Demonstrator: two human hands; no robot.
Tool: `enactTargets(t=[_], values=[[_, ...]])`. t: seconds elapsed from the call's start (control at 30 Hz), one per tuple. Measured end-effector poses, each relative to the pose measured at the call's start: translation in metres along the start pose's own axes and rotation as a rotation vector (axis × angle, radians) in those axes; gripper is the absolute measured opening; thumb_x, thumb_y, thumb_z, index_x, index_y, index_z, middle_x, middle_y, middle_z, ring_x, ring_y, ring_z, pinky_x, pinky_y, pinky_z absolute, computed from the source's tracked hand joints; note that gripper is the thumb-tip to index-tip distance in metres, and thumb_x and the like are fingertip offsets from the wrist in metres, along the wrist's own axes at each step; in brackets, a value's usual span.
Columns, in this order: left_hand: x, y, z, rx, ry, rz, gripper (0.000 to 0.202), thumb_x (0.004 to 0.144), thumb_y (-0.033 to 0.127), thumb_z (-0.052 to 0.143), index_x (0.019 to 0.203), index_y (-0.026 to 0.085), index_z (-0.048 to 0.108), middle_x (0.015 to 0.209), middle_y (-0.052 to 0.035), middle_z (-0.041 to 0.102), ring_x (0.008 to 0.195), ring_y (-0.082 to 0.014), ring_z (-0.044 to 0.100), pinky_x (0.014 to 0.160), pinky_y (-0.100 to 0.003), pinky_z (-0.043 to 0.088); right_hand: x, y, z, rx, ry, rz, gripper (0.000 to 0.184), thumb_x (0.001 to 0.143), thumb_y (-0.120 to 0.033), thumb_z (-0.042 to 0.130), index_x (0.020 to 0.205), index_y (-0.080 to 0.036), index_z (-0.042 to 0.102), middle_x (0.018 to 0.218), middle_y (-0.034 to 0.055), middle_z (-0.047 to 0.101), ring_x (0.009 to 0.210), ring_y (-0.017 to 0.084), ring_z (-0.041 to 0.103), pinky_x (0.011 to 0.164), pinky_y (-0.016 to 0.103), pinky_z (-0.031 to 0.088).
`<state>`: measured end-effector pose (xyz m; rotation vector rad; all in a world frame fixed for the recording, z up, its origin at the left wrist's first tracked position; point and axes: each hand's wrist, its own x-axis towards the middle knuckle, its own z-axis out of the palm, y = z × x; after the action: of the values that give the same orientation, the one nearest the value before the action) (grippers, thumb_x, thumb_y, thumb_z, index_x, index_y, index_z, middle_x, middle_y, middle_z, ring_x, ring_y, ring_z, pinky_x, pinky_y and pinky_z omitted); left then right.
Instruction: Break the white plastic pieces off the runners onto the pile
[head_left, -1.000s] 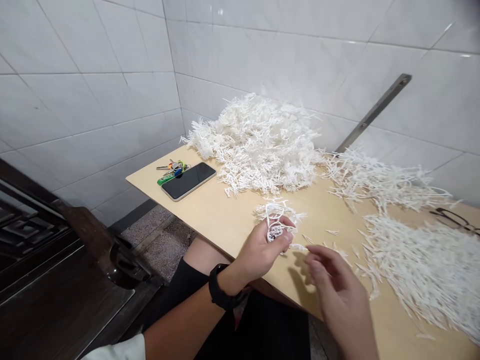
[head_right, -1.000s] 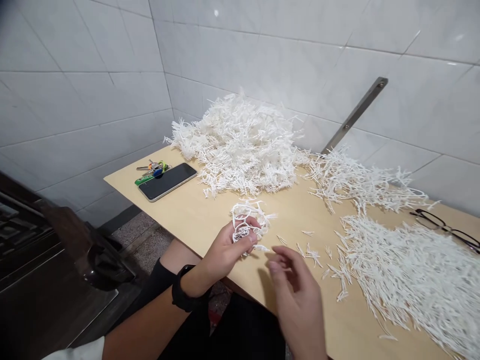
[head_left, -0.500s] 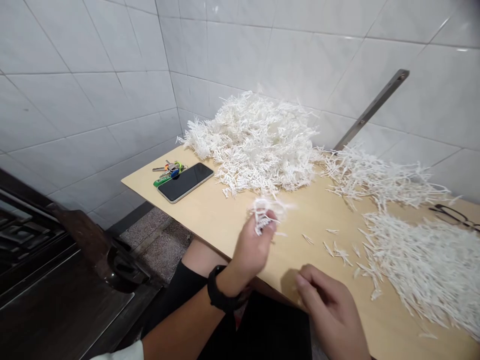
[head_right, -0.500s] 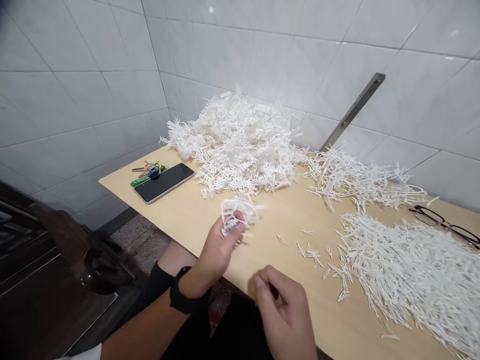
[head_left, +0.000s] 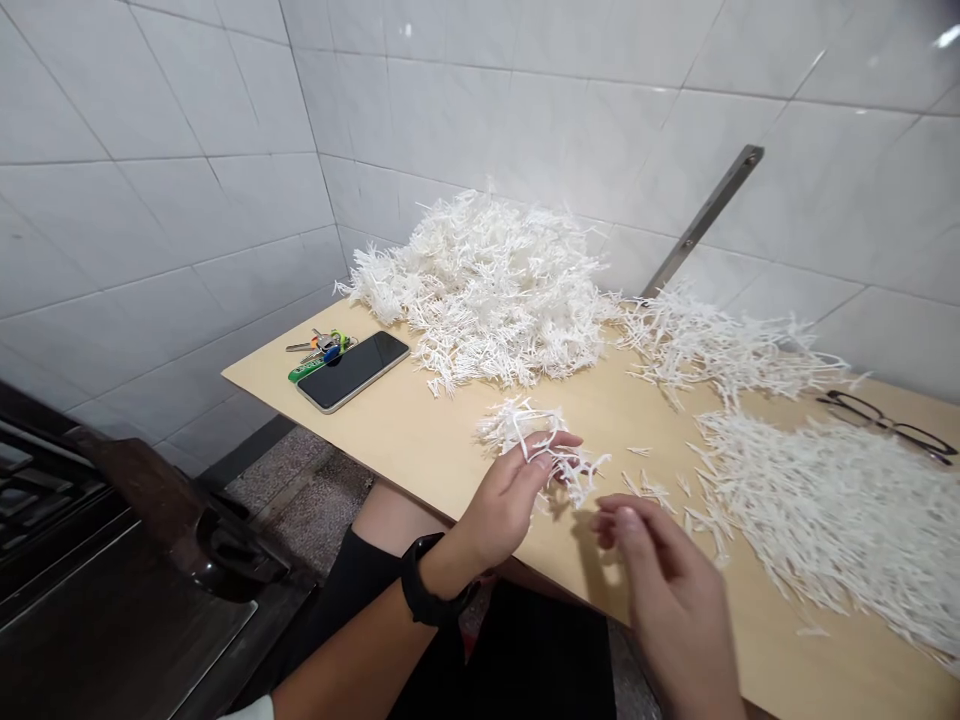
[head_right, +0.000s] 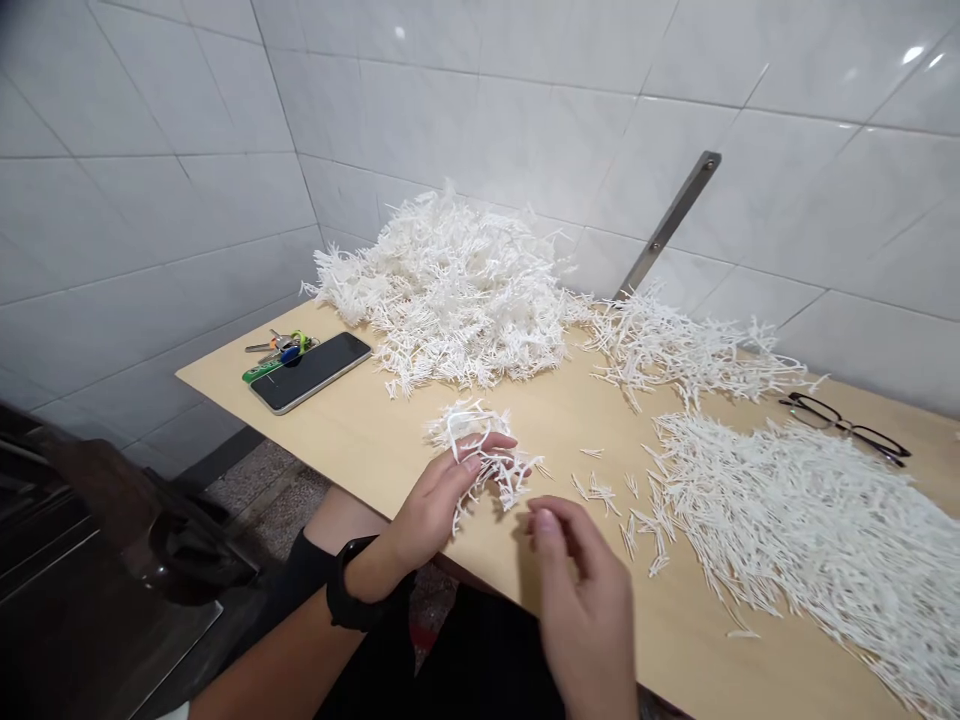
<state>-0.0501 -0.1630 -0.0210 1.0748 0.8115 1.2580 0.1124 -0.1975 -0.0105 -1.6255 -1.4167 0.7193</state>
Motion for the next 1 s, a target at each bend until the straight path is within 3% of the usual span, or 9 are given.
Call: enactTargets(t=[0.1, 0.33, 0.4, 0.53, 0.6, 0.7, 0.8, 0.9, 1.0], values=[[-0.001, 0.002, -0.001, 0.009, -0.048, -0.008, 0.04, 0.099, 0.035, 0.041, 0.127, 0.017, 0.063, 0.128, -0.0096, 0.066, 0.123, -0.0241, 0.057, 0.109, -0.036, 0.04, -0.001, -0.009, 0.02, 0.026, -0.113, 0.021, 0.041, 0.085, -0.058, 0.057, 0.089, -0.018, 0.067, 0.075, 0.0053, 0.068, 0.066, 0.02, 0.062, 0.059, 0.029, 0.049], [0.001, 0.013, -0.002, 0.046, -0.17, -0.019, 0.04, 0.098, 0.035, 0.043, 0.116, 0.013, 0.071, 0.122, -0.0099, 0.07, 0.12, -0.025, 0.06, 0.109, -0.034, 0.039, 0.009, 0.0, 0.03, 0.103, 0.037, 0.019, 0.034, 0.086, -0.051, 0.06, 0.072, -0.02, 0.056, 0.059, -0.0036, 0.051, 0.054, 0.013, 0.047, 0.051, 0.023, 0.039], [0.003, 0.011, -0.002, 0.08, -0.107, -0.007, 0.04, 0.098, 0.037, 0.045, 0.109, 0.012, 0.073, 0.117, -0.0112, 0.071, 0.114, -0.0247, 0.063, 0.104, -0.034, 0.043, 0.009, 0.005, 0.028, 0.204, 0.044, 0.011, 0.037, 0.086, -0.05, 0.063, 0.067, -0.02, 0.054, 0.06, -0.0032, 0.051, 0.056, 0.013, 0.047, 0.052, 0.023, 0.039], [0.006, 0.002, -0.004, 0.046, 0.12, 0.014, 0.033, 0.096, 0.037, 0.05, 0.102, 0.012, 0.07, 0.108, -0.0122, 0.073, 0.097, -0.0208, 0.067, 0.091, -0.031, 0.049, 0.008, 0.015, 0.025, 0.434, 0.059, 0.068, 0.033, 0.087, -0.049, 0.065, 0.075, -0.019, 0.061, 0.071, 0.0004, 0.06, 0.065, 0.014, 0.053, 0.06, 0.024, 0.045], [0.007, 0.001, -0.004, 0.064, 0.136, 0.024, 0.026, 0.093, 0.034, 0.055, 0.1, 0.013, 0.069, 0.106, -0.0112, 0.073, 0.095, -0.0191, 0.066, 0.089, -0.03, 0.05, 0.008, 0.019, 0.025, 0.463, 0.031, 0.064, 0.03, 0.088, -0.047, 0.064, 0.082, -0.018, 0.066, 0.075, 0.0015, 0.062, 0.067, 0.014, 0.054, 0.063, 0.025, 0.045], [0.005, 0.004, -0.003, 0.16, 0.038, 0.044, 0.017, 0.09, 0.026, 0.059, 0.094, 0.013, 0.069, 0.104, -0.01, 0.072, 0.1, -0.02, 0.065, 0.092, -0.029, 0.048, 0.009, 0.023, 0.025, 0.414, -0.027, 0.001, 0.024, 0.09, -0.042, 0.063, 0.091, -0.019, 0.07, 0.081, 0.0023, 0.064, 0.073, 0.015, 0.054, 0.068, 0.025, 0.045], [0.004, 0.009, -0.001, 0.22, -0.039, 0.033, 0.018, 0.09, 0.024, 0.058, 0.098, 0.013, 0.07, 0.107, -0.0098, 0.072, 0.106, -0.0218, 0.064, 0.098, -0.031, 0.046, 0.008, 0.024, 0.024, 0.385, -0.057, -0.039, 0.022, 0.09, -0.04, 0.063, 0.088, -0.019, 0.069, 0.082, 0.0028, 0.064, 0.076, 0.016, 0.055, 0.07, 0.026, 0.045], [0.004, 0.01, -0.003, 0.224, -0.143, -0.028, 0.027, 0.093, 0.03, 0.056, 0.109, 0.013, 0.07, 0.112, -0.0103, 0.072, 0.109, -0.0231, 0.064, 0.098, -0.032, 0.046, 0.006, 0.021, 0.024, 0.453, -0.144, -0.038, 0.025, 0.093, -0.042, 0.059, 0.083, -0.02, 0.064, 0.077, 0.0013, 0.06, 0.07, 0.015, 0.053, 0.066, 0.026, 0.045], [0.005, 0.008, -0.006, 0.195, -0.282, -0.113, 0.038, 0.092, 0.038, 0.057, 0.118, 0.013, 0.069, 0.114, -0.0116, 0.071, 0.101, -0.0234, 0.067, 0.089, -0.032, 0.051, 0.003, 0.017, 0.023, 0.525, -0.283, -0.082, 0.033, 0.096, -0.043, 0.052, 0.075, -0.019, 0.059, 0.07, -0.0002, 0.054, 0.065, 0.015, 0.049, 0.063, 0.026, 0.043]])
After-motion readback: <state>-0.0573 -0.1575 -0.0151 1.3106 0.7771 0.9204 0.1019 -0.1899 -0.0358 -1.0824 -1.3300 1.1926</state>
